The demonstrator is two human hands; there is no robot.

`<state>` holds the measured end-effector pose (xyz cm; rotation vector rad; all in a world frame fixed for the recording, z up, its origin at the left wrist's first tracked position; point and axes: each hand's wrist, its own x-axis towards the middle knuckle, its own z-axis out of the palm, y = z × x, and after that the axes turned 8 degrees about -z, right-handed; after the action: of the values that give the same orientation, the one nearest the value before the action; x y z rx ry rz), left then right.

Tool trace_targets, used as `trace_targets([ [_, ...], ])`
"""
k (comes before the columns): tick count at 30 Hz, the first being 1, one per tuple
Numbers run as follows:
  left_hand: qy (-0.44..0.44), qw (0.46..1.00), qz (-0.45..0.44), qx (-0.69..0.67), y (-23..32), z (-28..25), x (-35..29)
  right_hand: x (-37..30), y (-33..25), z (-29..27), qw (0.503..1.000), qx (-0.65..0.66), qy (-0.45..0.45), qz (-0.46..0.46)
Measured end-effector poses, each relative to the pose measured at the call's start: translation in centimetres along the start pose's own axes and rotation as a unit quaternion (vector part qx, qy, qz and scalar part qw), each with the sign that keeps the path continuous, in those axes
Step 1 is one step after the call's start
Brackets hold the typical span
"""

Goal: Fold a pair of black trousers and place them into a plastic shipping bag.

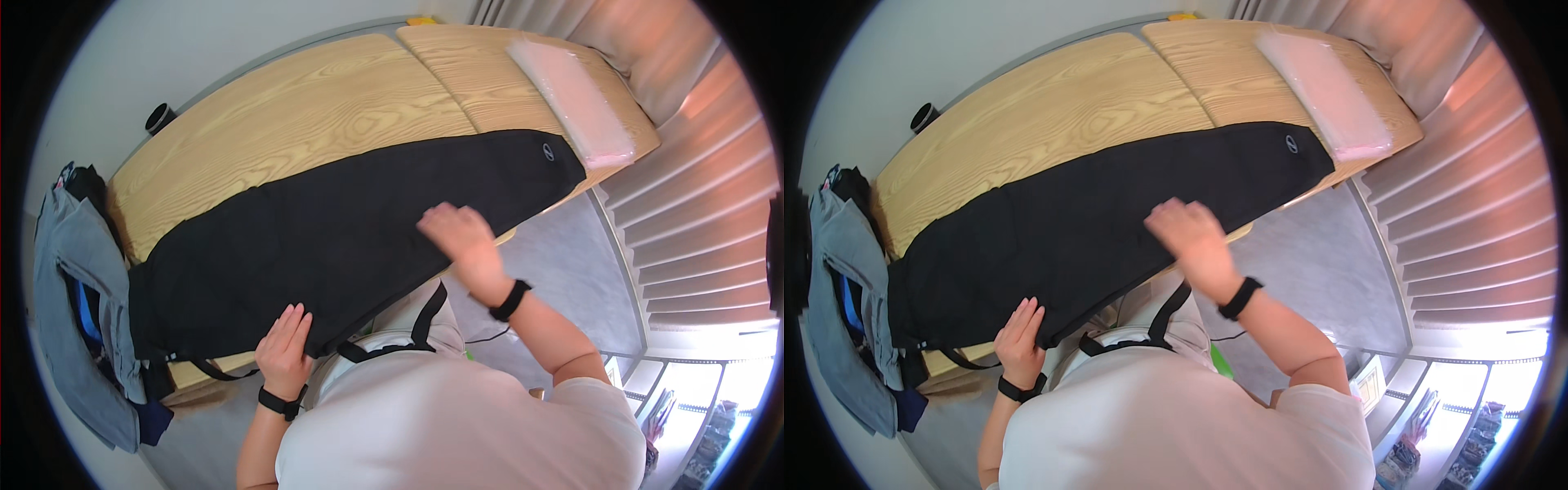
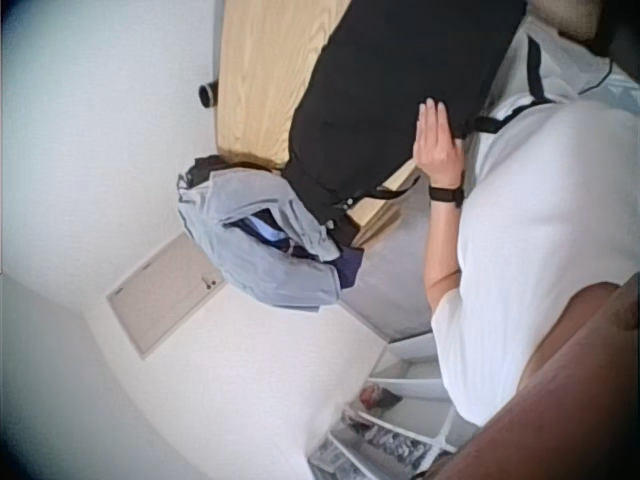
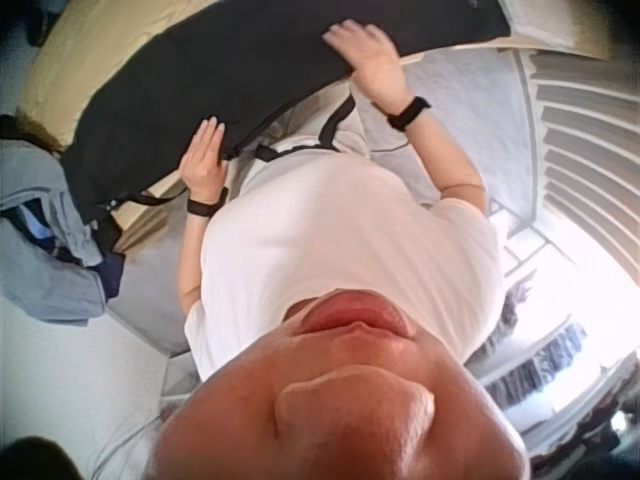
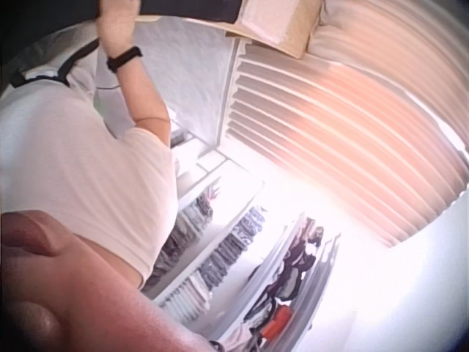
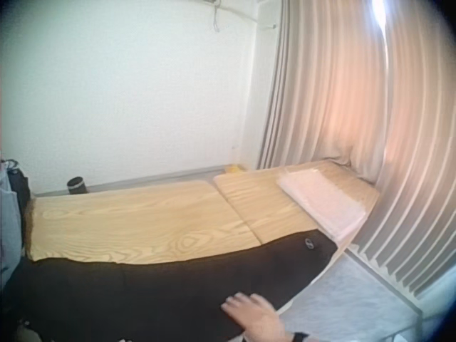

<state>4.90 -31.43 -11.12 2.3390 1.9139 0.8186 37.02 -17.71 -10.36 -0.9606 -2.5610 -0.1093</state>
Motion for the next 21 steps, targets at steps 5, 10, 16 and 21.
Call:
trace_targets([
  [5,0.021,1.000,-0.008,0.003,0.2,0.0,0.1,-5.2,11.6,-3.3,0.952,-0.208,-0.040,0.219],
  [10,0.020,1.000,-0.010,-0.007,0.5,0.0,0.5,-8.3,19.6,-4.8,0.956,-0.089,-0.065,0.271],
  [16,-0.014,0.997,-0.057,-0.059,1.5,-0.3,1.8,-5.3,19.6,-5.1,0.923,-0.224,-0.159,0.269],
  [21,-0.026,0.992,-0.077,-0.093,1.1,-0.7,1.8,2.3,3.1,-5.8,0.992,0.116,-0.017,0.049],
])
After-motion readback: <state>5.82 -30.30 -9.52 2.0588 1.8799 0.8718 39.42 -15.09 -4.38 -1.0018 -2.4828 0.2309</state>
